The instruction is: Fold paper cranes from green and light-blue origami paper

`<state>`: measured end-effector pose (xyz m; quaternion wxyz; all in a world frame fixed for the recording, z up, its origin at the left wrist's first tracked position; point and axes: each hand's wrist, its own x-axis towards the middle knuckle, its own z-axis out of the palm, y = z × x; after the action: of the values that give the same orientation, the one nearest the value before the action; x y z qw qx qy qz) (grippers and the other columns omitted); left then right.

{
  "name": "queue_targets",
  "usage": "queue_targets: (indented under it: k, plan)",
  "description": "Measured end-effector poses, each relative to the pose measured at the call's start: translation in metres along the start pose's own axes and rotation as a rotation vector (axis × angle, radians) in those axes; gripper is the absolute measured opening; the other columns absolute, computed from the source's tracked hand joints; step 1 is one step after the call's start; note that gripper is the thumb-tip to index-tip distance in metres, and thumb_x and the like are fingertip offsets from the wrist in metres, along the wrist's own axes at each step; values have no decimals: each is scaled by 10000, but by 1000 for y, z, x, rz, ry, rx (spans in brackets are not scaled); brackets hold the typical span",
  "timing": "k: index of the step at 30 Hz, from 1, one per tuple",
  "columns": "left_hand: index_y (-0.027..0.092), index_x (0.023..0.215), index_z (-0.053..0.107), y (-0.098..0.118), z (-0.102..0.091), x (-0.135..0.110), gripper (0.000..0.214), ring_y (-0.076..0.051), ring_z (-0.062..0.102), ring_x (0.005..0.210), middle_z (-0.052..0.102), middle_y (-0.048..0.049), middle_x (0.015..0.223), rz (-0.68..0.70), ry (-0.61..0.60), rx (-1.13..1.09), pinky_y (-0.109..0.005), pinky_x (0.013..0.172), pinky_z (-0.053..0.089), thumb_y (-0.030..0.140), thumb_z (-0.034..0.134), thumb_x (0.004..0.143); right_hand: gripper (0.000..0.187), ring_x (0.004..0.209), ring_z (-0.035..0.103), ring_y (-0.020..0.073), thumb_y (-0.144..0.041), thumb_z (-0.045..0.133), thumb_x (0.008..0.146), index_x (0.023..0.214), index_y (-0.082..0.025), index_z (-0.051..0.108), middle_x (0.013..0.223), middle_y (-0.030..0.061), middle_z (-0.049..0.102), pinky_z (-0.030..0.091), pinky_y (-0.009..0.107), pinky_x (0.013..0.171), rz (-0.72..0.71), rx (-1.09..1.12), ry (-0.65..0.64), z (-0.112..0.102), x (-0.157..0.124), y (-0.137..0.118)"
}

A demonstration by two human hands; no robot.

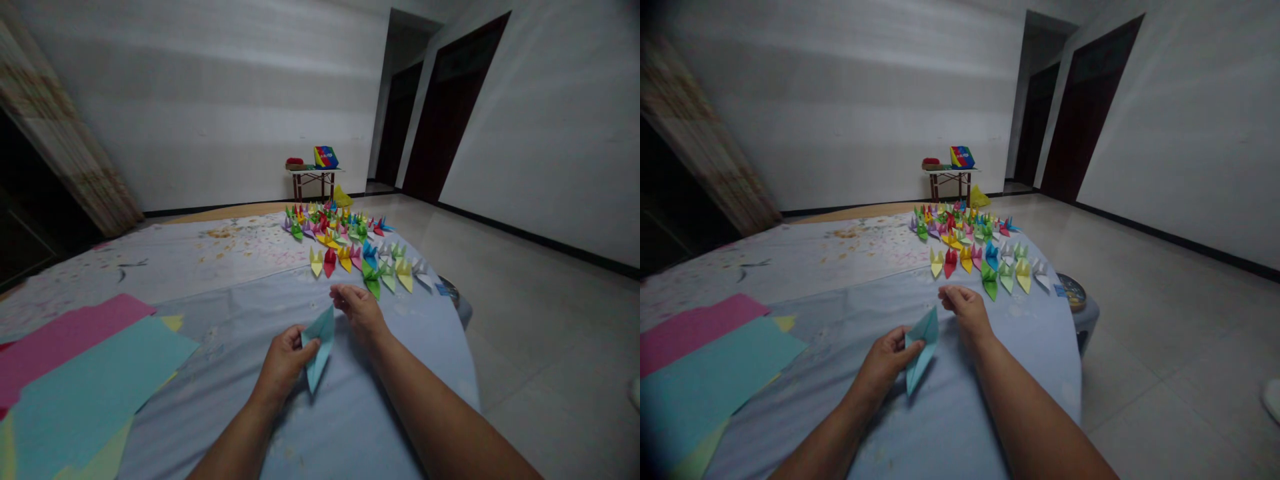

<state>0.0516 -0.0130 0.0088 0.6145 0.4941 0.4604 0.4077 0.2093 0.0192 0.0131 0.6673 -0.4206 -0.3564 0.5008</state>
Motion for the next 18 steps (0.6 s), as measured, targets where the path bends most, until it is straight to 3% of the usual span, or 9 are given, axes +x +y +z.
queue_targets:
  k: [3,7,11,18]
  plan:
    - [119,768,605,-3,-2,2,300,-90,522,484,613,16,600,1,33,-52,-175,458,379,316,715,571,306,596,528,93,-438,648,650,788,-166,670,707,22,637,410,226,579,23,55,24,-2,2,-4]
    - [120,856,597,-7,-5,6,353,-106,557,510,641,6,631,13,58,-188,-200,504,423,319,716,589,354,585,531,91,-444,636,672,892,-166,637,727,12,620,401,207,523,119,-122,-219,4,-6,-2]
    - [126,860,595,-8,-4,7,343,-116,587,537,659,3,636,45,48,-208,-198,524,434,330,710,609,323,464,448,53,-419,662,653,819,-143,628,653,-17,582,343,182,437,148,-329,-424,10,-14,7]
    - [131,841,577,-3,1,1,335,-131,602,565,663,-5,655,42,47,-149,-199,509,438,362,688,626,341,399,359,39,-462,635,660,633,-135,544,478,-61,455,267,170,389,105,-358,-368,11,-14,16]
